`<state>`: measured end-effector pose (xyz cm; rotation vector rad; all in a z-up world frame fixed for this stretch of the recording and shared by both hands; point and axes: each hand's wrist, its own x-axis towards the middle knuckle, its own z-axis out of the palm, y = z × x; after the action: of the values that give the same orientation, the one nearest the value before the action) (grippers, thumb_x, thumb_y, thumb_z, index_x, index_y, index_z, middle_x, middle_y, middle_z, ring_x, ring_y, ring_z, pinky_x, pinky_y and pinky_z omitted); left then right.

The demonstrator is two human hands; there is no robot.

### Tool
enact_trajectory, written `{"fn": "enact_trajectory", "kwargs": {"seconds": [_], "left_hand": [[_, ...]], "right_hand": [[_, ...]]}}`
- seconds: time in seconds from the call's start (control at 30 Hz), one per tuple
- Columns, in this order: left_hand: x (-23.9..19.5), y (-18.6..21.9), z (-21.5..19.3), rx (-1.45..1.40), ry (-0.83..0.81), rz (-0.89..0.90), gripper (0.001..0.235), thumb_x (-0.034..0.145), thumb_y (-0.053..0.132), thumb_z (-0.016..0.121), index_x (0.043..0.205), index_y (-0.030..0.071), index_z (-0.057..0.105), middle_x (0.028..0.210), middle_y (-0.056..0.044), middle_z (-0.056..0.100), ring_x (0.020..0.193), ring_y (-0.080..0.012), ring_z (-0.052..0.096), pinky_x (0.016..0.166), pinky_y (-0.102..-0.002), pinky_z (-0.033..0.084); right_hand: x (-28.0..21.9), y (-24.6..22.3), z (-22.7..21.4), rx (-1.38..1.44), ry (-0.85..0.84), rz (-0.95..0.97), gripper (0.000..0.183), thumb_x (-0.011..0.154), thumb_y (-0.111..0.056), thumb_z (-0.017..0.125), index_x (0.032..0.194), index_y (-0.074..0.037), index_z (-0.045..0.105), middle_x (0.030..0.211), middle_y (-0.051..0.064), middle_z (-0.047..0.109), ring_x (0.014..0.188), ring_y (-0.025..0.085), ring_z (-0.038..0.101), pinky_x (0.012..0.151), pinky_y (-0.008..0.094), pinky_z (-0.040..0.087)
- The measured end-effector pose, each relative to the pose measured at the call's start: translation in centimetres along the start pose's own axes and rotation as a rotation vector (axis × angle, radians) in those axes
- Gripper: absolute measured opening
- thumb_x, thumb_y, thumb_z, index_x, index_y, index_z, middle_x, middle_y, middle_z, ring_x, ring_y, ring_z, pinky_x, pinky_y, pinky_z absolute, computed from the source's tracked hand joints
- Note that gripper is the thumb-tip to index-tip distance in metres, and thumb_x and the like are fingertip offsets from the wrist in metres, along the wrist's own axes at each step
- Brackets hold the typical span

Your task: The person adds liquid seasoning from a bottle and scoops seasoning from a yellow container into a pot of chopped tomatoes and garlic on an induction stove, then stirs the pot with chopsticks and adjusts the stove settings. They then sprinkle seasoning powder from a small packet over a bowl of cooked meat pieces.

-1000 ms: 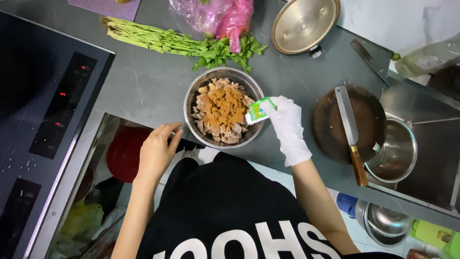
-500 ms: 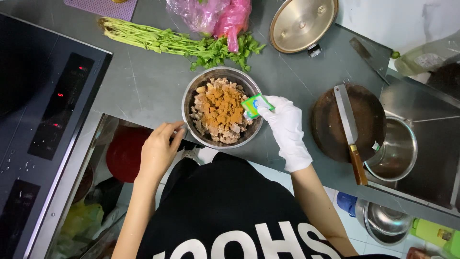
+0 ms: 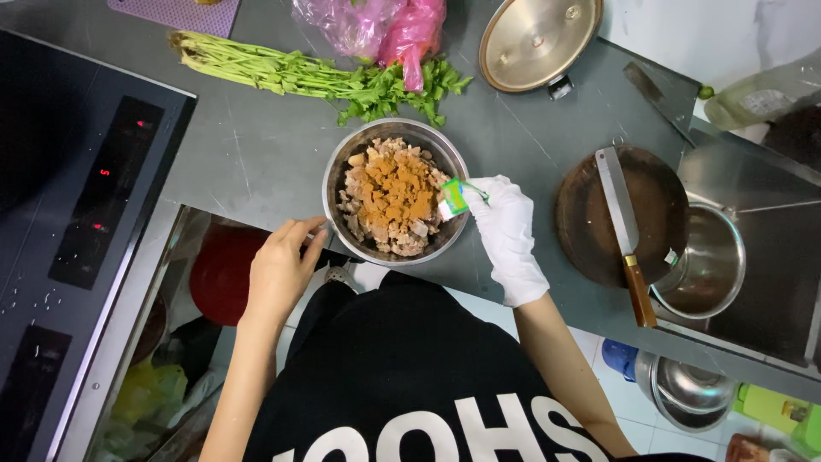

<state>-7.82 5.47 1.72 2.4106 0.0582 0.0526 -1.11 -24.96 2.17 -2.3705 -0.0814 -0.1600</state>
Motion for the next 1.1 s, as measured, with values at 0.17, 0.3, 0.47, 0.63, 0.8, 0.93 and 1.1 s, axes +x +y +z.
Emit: {"fn": "enact_trajectory", "kwargs": {"seconds": [0.17,0.3,0.47,0.63,0.8,0.93,1.1], "left_hand": [[0.4,0.1,0.2,-0.004,-0.047,-0.029,0.021,0.097,0.024,0.068,0.114,0.013,0.074,0.101,-0.007,0.072,0.081,-0.0276,0.071,0.069,-0.039,0.057],[0.9,0.5,0.3,0.017,-0.060,0.014,0.023,0.096,0.024,0.068,0.115,0.012,0.074,0.099,-0.007,0.072,0.082,-0.0280,0.071,0.070,-0.040,0.057],[1.5,1.1,0.4,-0.001,-0.121,0.016,0.023,0.096,0.024,0.068,0.114,0.011,0.073,0.101,-0.007,0.072,0.080,-0.0291,0.070,0.069,-0.041,0.056],[2.1,1.2,1.7,0.040,-0.064,0.213,0.023,0.098,0.021,0.067,0.118,0.011,0.073,0.101,-0.011,0.072,0.090,-0.0329,0.069,0.074,-0.043,0.055],[3.0,2.9,2.9,0.090,-0.096,0.202,0.024,0.098,0.022,0.068,0.119,0.012,0.073,0.099,-0.012,0.071,0.089,-0.0341,0.069,0.074,-0.045,0.055],[3.6,5.4,3.5,0.158,-0.199,0.084,0.024,0.098,0.024,0.067,0.119,0.014,0.073,0.099,-0.012,0.071,0.076,-0.0339,0.068,0.070,-0.046,0.054],[3.8,6.6,5.0,0.158,-0.211,0.156,0.024,0.097,0.024,0.066,0.116,0.012,0.073,0.103,-0.012,0.072,0.086,-0.0347,0.069,0.073,-0.044,0.056]], "right_hand": [[-0.2,1.5,1.3,0.046,0.068,0.017,0.014,0.085,-0.019,0.081,0.088,-0.006,0.078,0.080,0.008,0.069,0.075,0.020,0.063,0.070,0.034,0.049],[-0.7,4.3,2.9,0.256,0.153,0.190,0.023,0.089,-0.023,0.083,0.090,-0.001,0.076,0.084,0.006,0.069,0.076,0.014,0.060,0.071,0.031,0.049],[-1.3,8.3,4.4,0.827,0.129,0.502,0.027,0.094,-0.025,0.077,0.102,0.000,0.075,0.085,0.002,0.068,0.069,0.009,0.052,0.062,0.026,0.041],[-3.2,15.3,8.1,2.056,-0.101,0.782,0.021,0.106,-0.018,0.064,0.119,-0.001,0.062,0.093,0.007,0.064,0.072,0.013,0.054,0.059,0.025,0.044],[-2.8,12.4,3.7,2.190,0.103,0.675,0.033,0.100,-0.012,0.059,0.131,-0.005,0.061,0.094,0.004,0.062,0.075,0.015,0.055,0.065,0.027,0.048],[-3.1,17.9,4.9,2.656,0.242,0.518,0.037,0.102,-0.004,0.059,0.139,-0.004,0.060,0.095,0.003,0.061,0.079,0.014,0.055,0.074,0.027,0.050],[-2.9,23.1,5.5,2.702,0.502,0.402,0.036,0.102,0.001,0.055,0.138,-0.001,0.057,0.097,0.002,0.064,0.081,0.013,0.059,0.077,0.027,0.054]]}}
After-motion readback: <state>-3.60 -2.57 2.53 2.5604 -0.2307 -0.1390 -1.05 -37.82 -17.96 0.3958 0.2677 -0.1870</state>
